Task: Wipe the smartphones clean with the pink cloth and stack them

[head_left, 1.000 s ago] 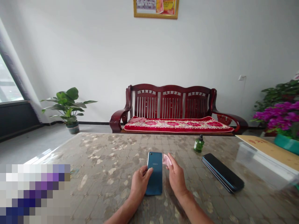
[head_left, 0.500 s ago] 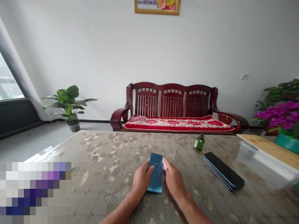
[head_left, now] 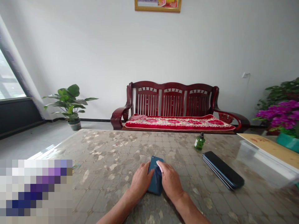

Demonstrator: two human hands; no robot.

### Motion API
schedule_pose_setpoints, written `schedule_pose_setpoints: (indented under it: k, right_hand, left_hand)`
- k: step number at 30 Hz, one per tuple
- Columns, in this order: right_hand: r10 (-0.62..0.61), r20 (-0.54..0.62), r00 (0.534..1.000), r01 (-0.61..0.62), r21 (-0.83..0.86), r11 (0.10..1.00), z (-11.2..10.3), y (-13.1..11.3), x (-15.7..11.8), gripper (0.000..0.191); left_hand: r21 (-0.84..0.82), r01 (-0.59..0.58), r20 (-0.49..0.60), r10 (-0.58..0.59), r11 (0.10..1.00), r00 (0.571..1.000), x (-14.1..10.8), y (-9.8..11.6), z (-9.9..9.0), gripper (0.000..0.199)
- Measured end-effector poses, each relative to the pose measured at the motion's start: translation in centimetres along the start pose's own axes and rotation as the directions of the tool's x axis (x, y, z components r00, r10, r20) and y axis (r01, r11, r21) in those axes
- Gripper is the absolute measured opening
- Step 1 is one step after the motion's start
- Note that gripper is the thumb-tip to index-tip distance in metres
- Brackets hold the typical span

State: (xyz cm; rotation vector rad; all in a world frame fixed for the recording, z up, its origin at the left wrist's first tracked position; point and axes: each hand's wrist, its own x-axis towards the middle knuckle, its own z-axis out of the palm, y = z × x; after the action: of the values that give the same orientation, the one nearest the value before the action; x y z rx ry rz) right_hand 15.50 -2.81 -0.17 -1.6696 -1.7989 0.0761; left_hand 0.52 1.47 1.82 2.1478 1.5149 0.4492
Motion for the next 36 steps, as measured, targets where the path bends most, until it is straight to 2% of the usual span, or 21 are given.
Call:
schedule_pose_setpoints:
  k: [4, 9, 12, 21, 27, 29, 33, 36]
  right_hand:
    - [-0.028, 0.016, 0.999, 0.028, -0.007, 1.0, -0.1, 0.0, 0.0, 0.051]
    - [-0.042, 0.014, 0.999, 0.041, 0.011, 0.999, -0.2, -0.1, 0.2, 0.053]
    - [-0.039, 0.01, 0.999, 0.039, 0.023, 0.999, -0.1, -0.1, 0.2, 0.051]
    - [-0.026, 0.02, 0.999, 0.025, 0.022, 0.999, -0.1, 0.1, 0.1, 0.051]
    - [-0.044, 0.029, 0.999, 0.044, 0.011, 0.999, -0.1, 0.0, 0.1, 0.052]
    - [-0.043, 0.034, 0.998, 0.043, 0.016, 0.999, -0.1, 0.1, 0.1, 0.052]
    - [0.027, 0.004, 1.0, -0.027, 0.067, 0.997, 0.3, 0.6, -0.1, 0.052]
    - [0.096, -0.075, 0.993, -0.086, 0.124, 0.989, 0.4, 1.2, -0.2, 0.049]
  left_hand:
    - [-0.016, -0.023, 0.081, 0.024, 1.0, 0.996, -0.6, -0.4, -0.5, 0.044]
    - [-0.187, -0.098, 0.214, 0.138, 0.977, 0.967, -1.5, -0.6, -1.5, 0.088]
    - [-0.188, -0.102, 0.223, 0.144, 0.977, 0.964, -2.0, -0.3, -1.7, 0.096]
    - [-0.089, -0.094, 0.218, 0.112, 0.992, 0.969, -2.7, 0.7, -1.7, 0.087]
    - [-0.033, -0.069, 0.2, 0.074, 0.997, 0.977, -3.0, 0.8, -1.4, 0.066]
    - [-0.032, -0.07, 0.197, 0.075, 0.997, 0.978, -3.0, 0.8, -1.3, 0.064]
    - [-0.03, -0.075, 0.2, 0.08, 0.997, 0.976, -3.1, 0.8, -1.6, 0.067]
    - [-0.033, -0.084, 0.214, 0.089, 0.996, 0.973, -3.1, 1.0, -2.2, 0.066]
